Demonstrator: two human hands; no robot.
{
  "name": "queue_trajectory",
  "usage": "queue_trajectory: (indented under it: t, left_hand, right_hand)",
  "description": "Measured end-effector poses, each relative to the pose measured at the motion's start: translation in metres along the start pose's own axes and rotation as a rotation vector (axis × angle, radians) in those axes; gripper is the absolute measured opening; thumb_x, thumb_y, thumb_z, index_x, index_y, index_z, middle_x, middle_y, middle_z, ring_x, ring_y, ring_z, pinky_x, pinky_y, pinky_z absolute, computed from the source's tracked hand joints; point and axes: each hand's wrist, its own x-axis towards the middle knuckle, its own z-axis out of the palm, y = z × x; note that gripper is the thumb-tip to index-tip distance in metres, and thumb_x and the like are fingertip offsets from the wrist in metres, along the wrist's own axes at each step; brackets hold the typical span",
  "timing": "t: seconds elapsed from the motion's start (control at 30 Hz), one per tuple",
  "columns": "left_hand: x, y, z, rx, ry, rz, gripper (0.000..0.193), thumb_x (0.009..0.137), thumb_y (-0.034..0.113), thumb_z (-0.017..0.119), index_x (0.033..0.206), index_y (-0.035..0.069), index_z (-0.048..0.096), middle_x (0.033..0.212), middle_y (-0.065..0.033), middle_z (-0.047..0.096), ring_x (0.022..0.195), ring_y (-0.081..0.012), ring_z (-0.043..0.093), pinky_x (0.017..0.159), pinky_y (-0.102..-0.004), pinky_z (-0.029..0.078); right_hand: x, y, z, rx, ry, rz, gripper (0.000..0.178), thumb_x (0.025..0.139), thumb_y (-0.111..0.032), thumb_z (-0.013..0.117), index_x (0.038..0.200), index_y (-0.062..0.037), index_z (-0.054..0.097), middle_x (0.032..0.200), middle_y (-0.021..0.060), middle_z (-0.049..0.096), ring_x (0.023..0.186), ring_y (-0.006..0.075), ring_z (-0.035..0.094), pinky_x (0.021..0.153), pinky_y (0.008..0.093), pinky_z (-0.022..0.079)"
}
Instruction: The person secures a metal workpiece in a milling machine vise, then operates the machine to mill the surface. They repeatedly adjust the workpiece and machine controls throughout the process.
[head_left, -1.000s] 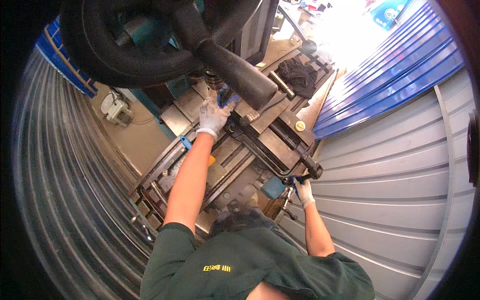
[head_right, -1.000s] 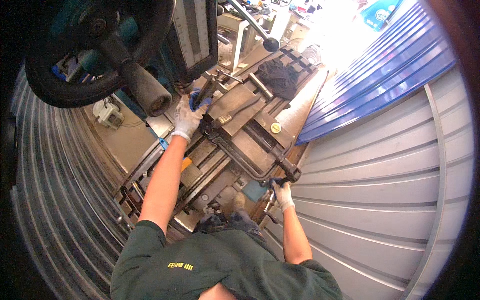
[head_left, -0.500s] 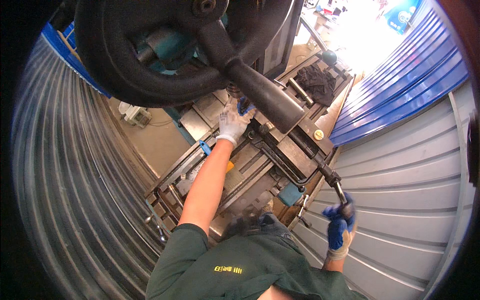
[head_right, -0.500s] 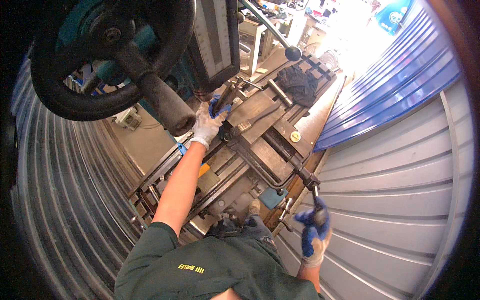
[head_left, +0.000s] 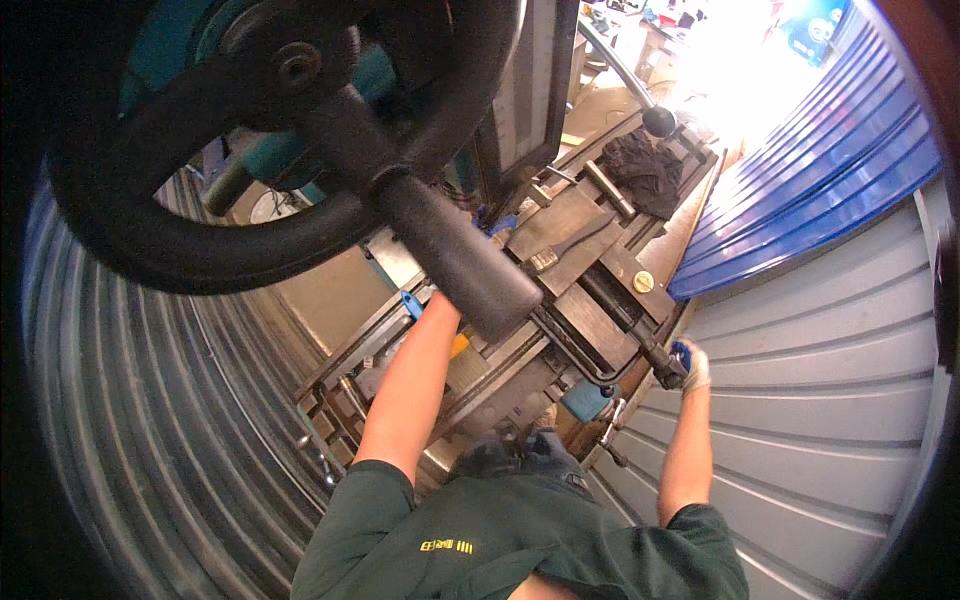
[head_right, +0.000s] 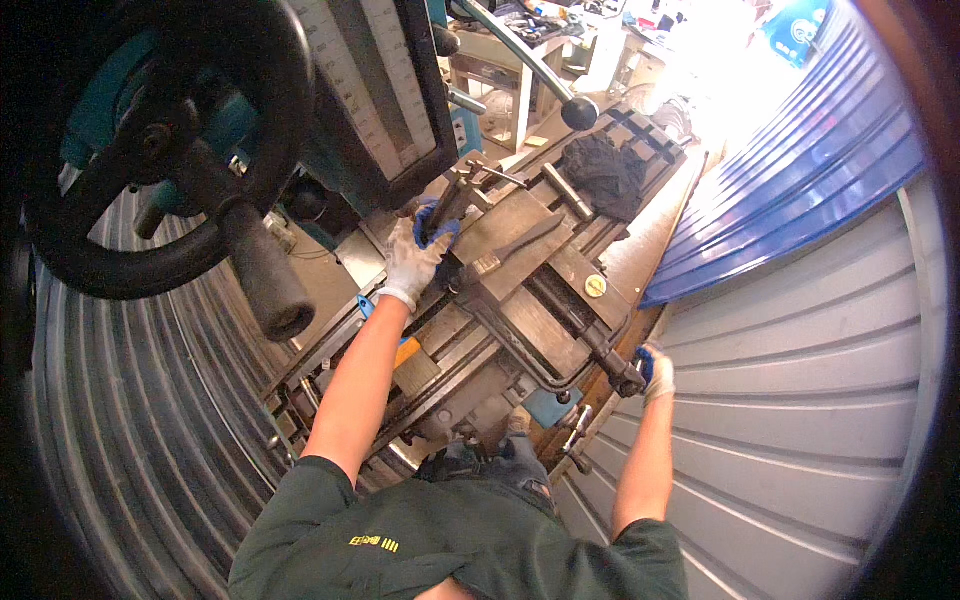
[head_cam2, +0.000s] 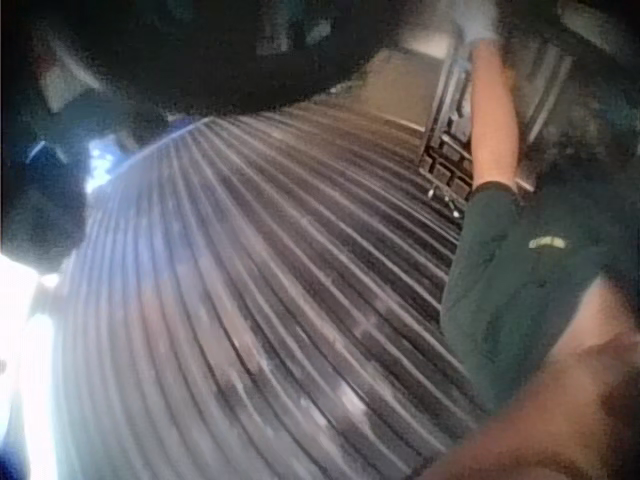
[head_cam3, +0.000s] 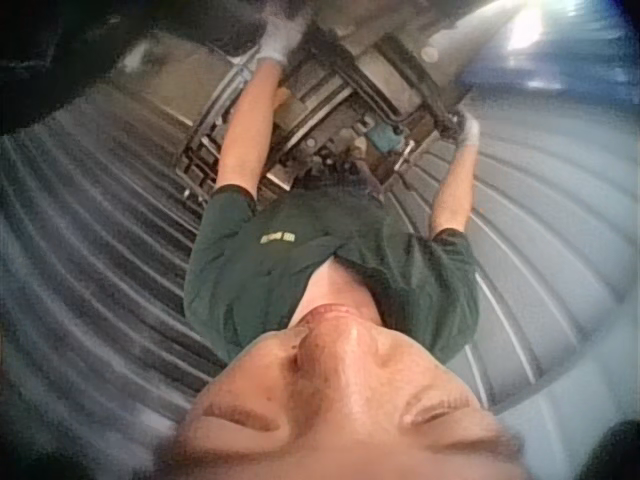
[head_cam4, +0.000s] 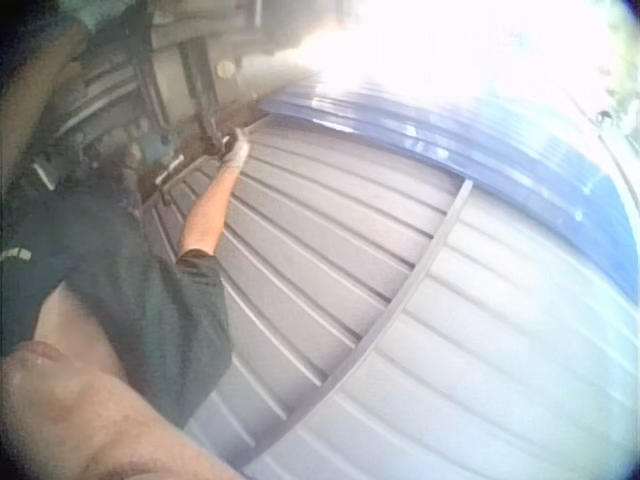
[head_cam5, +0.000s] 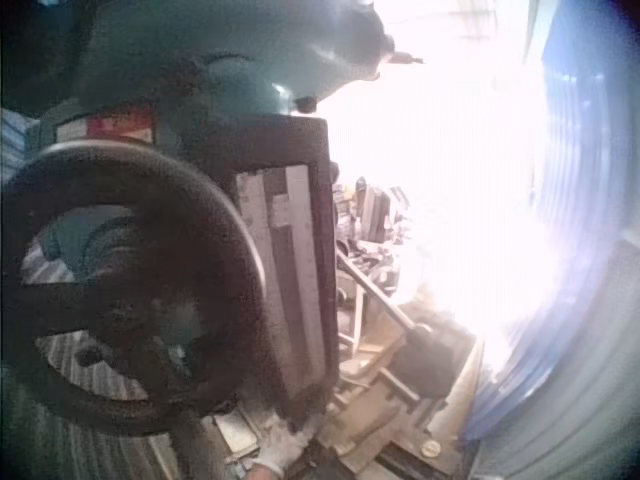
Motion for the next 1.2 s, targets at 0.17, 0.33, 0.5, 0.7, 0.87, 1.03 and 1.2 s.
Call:
queue_trajectory:
  t: [0.17,0.33,0.5,0.7,0.87,1.03,1.2]
  left_hand:
    - [-0.006,-0.008,-0.002,0.052,0.035,-0.048,0.052,0.080,0.037,0.075,0.117,0.001,0.062,0.104,-0.0185,0.068,0.095,-0.0328,0.066,0.087,-0.0405,0.051]
    - [-0.001,0.008,-0.003,-0.210,-0.040,-0.175,0.056,0.079,0.037,0.076,0.117,-0.002,0.061,0.106,-0.0216,0.066,0.097,-0.0347,0.064,0.087,-0.0421,0.050]
    - [-0.002,-0.030,0.009,0.112,0.082,-0.099,0.073,0.076,0.046,0.077,0.117,-0.011,0.057,0.110,-0.0269,0.064,0.102,-0.0399,0.062,0.091,-0.0431,0.049]
    - [0.000,0.001,0.008,0.160,0.021,-0.193,0.087,0.075,0.049,0.077,0.130,-0.013,0.049,0.124,-0.0293,0.059,0.116,-0.0402,0.056,0.102,-0.0426,0.042]
    - [-0.006,-0.012,0.000,-0.066,0.018,-0.011,0.070,0.075,0.044,0.079,0.120,-0.006,0.058,0.112,-0.0239,0.065,0.104,-0.0371,0.063,0.092,-0.0423,0.048]
    - [0.004,0.000,0.002,0.078,-0.057,-0.071,0.058,0.080,0.044,0.073,0.119,0.003,0.060,0.113,-0.0191,0.065,0.103,-0.0353,0.062,0.091,-0.0441,0.048]
    - [0.001,-0.038,0.014,0.121,-0.093,0.106,0.067,0.084,0.048,0.068,0.138,0.015,0.047,0.129,-0.0219,0.057,0.117,-0.0407,0.055,0.100,-0.0477,0.044]
  right_hand:
    - [-0.046,0.072,0.002,-0.783,-0.318,-0.715,0.022,0.095,-0.018,0.056,0.111,-0.0067,0.064,0.088,0.0066,0.068,0.072,0.0182,0.064,0.064,0.0354,0.055]
    - [-0.091,0.099,-0.009,0.151,-0.090,0.051,0.035,0.100,-0.031,0.046,0.114,-0.0043,0.064,0.093,0.0087,0.069,0.079,0.0191,0.067,0.067,0.0357,0.055]
    - [-0.118,0.170,0.023,0.105,-0.120,-0.291,0.070,0.095,-0.065,0.042,0.104,0.0006,0.067,0.085,0.0107,0.071,0.077,0.0221,0.067,0.071,0.0339,0.056]
    - [-0.173,0.168,0.025,-0.348,0.022,-0.400,0.066,0.093,-0.068,0.045,0.101,-0.0054,0.064,0.082,0.0054,0.066,0.071,0.0182,0.063,0.063,0.0327,0.053]
    - [-0.262,0.142,0.053,0.090,-0.057,-0.161,0.052,0.098,-0.055,0.048,0.088,-0.0061,0.063,0.068,0.0028,0.058,0.056,0.0125,0.054,0.051,0.0268,0.044]
    - [-0.320,0.107,0.070,-0.020,-0.001,-0.039,0.036,0.097,-0.037,0.057,0.084,-0.0045,0.061,0.065,0.0043,0.057,0.050,0.0129,0.052,0.044,0.0255,0.039]
    - [-0.307,0.110,0.067,-0.129,-0.077,-0.192,0.021,0.095,-0.024,0.059,0.091,-0.0030,0.062,0.067,0.0074,0.060,0.051,0.0175,0.055,0.044,0.0290,0.040]
